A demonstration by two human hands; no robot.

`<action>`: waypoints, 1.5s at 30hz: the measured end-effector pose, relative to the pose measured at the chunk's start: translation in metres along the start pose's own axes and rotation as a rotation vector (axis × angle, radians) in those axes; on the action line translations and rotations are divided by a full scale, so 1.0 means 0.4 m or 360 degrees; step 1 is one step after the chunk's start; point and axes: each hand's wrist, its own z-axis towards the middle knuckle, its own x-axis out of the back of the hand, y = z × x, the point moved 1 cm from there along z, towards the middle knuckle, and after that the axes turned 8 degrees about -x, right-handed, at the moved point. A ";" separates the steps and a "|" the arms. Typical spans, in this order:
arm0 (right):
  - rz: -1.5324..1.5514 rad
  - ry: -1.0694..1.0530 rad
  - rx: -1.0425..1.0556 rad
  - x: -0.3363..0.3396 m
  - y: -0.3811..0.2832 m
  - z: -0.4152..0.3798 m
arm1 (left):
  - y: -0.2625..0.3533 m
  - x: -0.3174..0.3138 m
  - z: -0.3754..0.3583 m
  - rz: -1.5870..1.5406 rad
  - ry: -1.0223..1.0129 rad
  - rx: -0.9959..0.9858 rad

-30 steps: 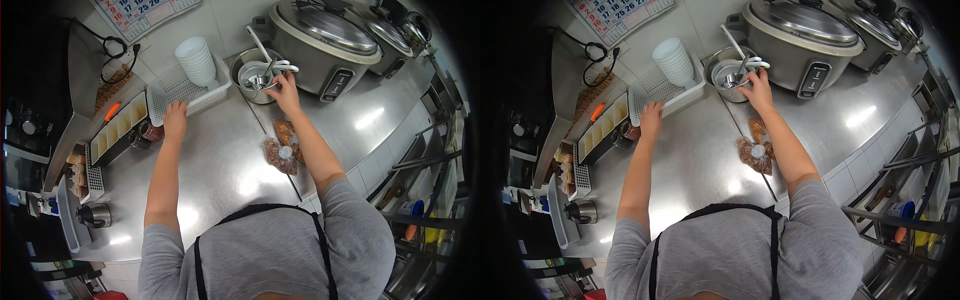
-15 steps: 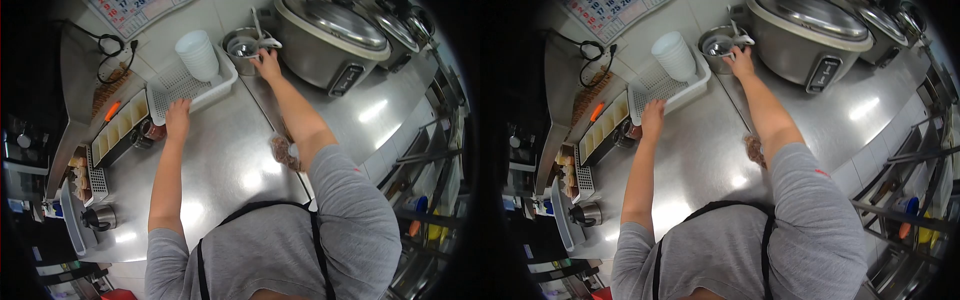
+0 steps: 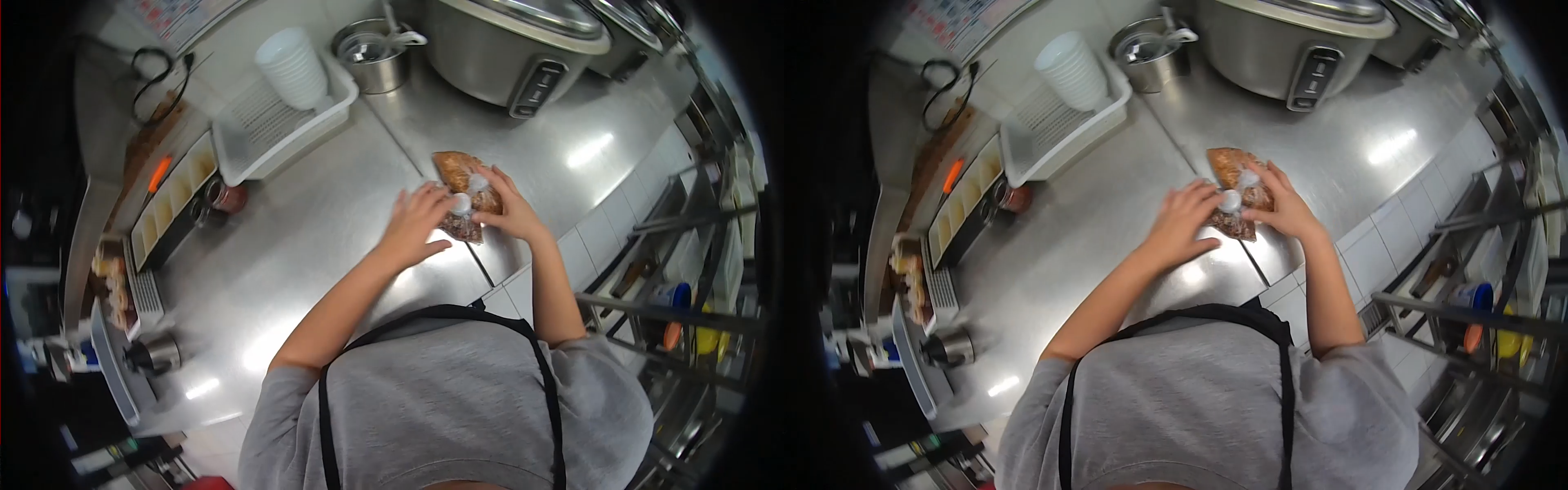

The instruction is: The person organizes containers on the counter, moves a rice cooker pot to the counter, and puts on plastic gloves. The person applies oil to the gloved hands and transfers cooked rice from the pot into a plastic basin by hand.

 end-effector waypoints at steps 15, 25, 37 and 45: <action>0.0769 -0.0310 -0.0007 -0.266 -0.213 0.078 | -0.242 0.157 -0.498 -0.0852 0.1481 0.1514; 0.1053 -0.0791 0.0199 -0.858 -0.611 0.125 | -0.349 0.390 -0.990 -0.0519 0.2415 0.1772; 0.0062 -0.1034 0.1112 -0.903 -0.529 0.058 | -0.478 0.336 -0.964 0.0733 0.1228 0.1723; -0.0073 -0.0708 0.0797 -0.636 -0.354 -0.114 | -0.677 0.376 -1.058 0.0826 0.1896 0.1327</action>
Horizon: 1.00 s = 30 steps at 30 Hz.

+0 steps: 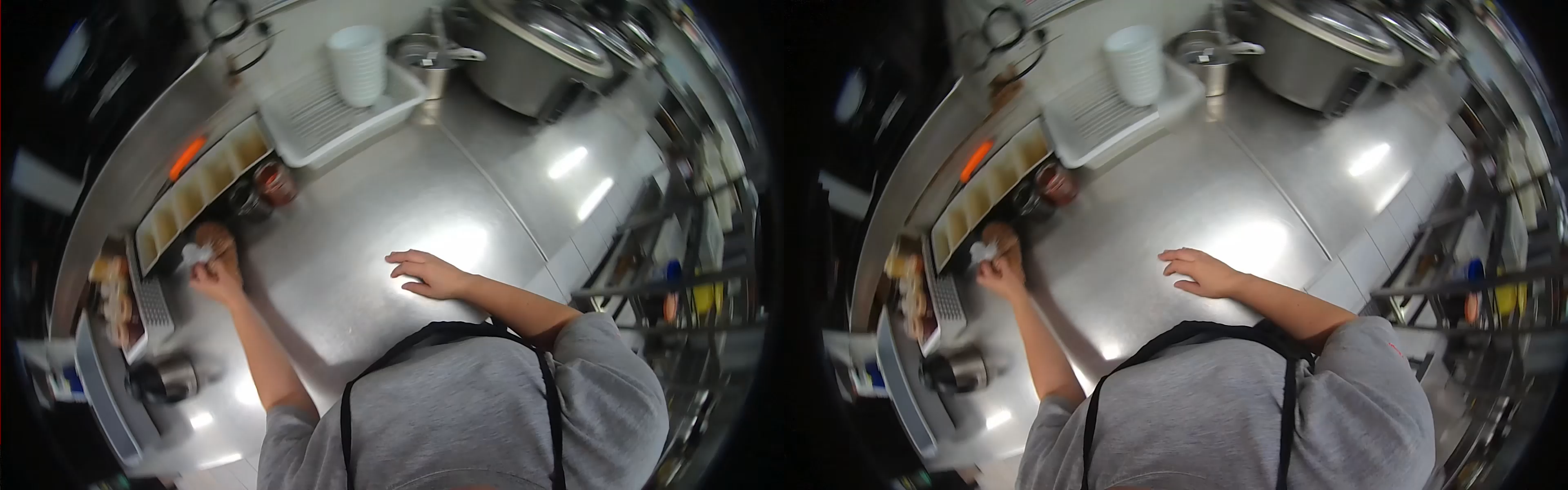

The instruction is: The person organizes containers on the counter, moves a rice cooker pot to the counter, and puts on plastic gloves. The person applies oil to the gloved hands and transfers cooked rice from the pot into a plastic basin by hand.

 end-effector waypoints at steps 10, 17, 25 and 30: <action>-0.0088 0.0149 -0.0161 0.011 0.003 -0.131 | -0.063 0.101 0.111 0.0161 -0.0675 -0.0994; 0.0117 0.0190 -0.0303 0.064 0.009 -0.258 | 0.003 0.109 0.135 0.1547 -0.0417 -0.0243; 0.0165 0.0843 -0.0758 0.222 0.118 -0.614 | 0.716 -0.144 -0.219 -0.0336 -0.0328 -0.0990; 0.0250 0.1103 -0.0923 0.317 0.264 -0.881 | 1.202 -0.315 -0.532 -0.0658 -0.0907 -0.1080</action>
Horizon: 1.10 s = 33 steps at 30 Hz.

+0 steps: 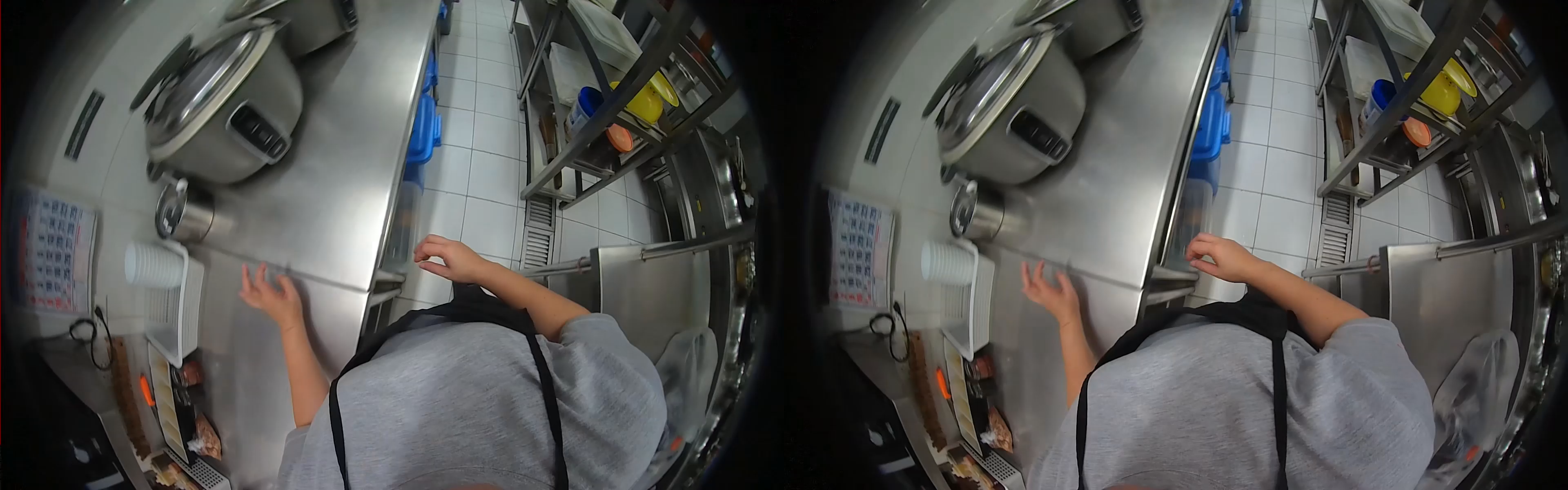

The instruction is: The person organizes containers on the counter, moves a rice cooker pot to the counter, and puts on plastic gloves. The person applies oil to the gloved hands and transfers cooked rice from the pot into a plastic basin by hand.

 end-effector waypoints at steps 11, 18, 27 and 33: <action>0.0186 0.0619 -0.0303 0.521 0.230 -0.002 | 0.355 -0.389 0.204 -0.0044 -0.0344 -0.0042; 0.0198 0.0412 -0.0468 0.634 0.346 0.166 | 0.437 -0.516 0.297 -0.0339 -0.0444 0.0153; -0.0026 0.0131 0.0001 0.858 0.257 0.717 | 0.471 -0.623 0.436 -0.0290 -0.0578 0.0305; -0.0263 0.0327 0.1112 1.034 -0.036 1.142 | 0.475 -0.622 0.465 -0.0188 -0.0676 0.0406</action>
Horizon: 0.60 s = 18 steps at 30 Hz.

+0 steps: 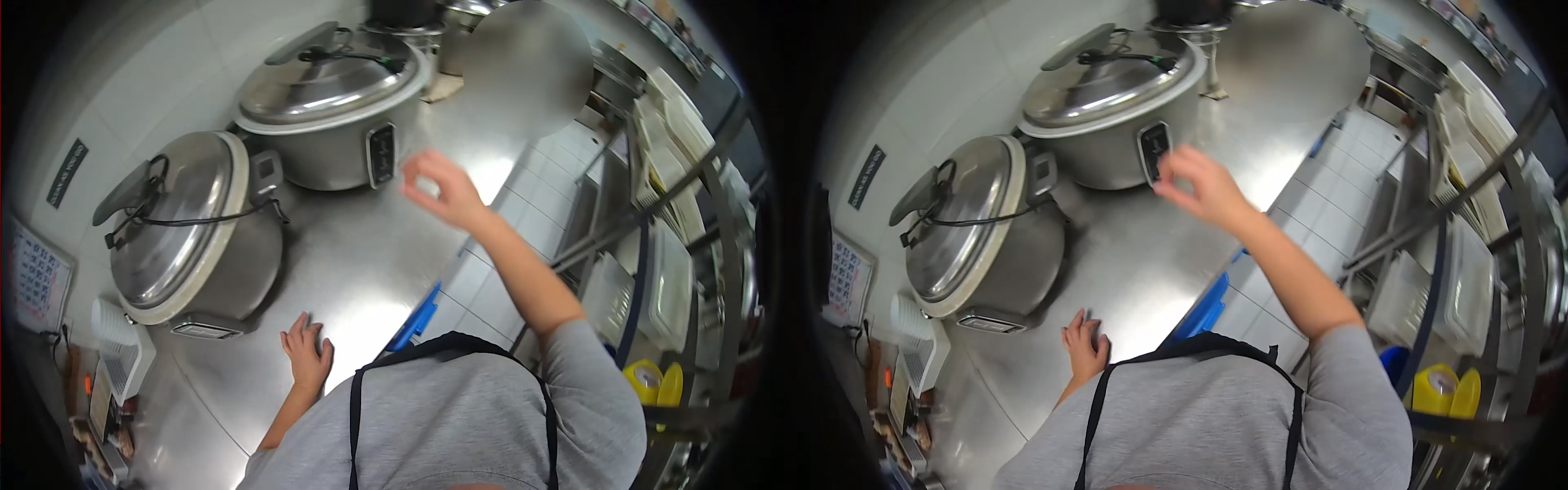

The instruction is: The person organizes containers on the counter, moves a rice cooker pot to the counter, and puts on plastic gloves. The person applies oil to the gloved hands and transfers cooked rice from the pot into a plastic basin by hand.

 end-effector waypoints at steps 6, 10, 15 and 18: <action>-0.0671 0.0027 0.0600 -0.118 0.078 0.558 | 0.009 -0.032 -0.007 0.0275 0.0350 0.0298; -0.0929 -0.0072 0.0533 -0.236 0.147 0.773 | 0.144 -0.089 0.040 0.0185 0.0858 0.0804; -0.1055 -0.0361 0.0607 -0.248 0.192 0.858 | 0.232 -0.185 0.102 0.0167 0.1004 0.0860; -0.0976 -0.0485 0.0695 -0.217 0.209 0.900 | 0.227 -0.159 0.149 0.0192 0.0877 0.0901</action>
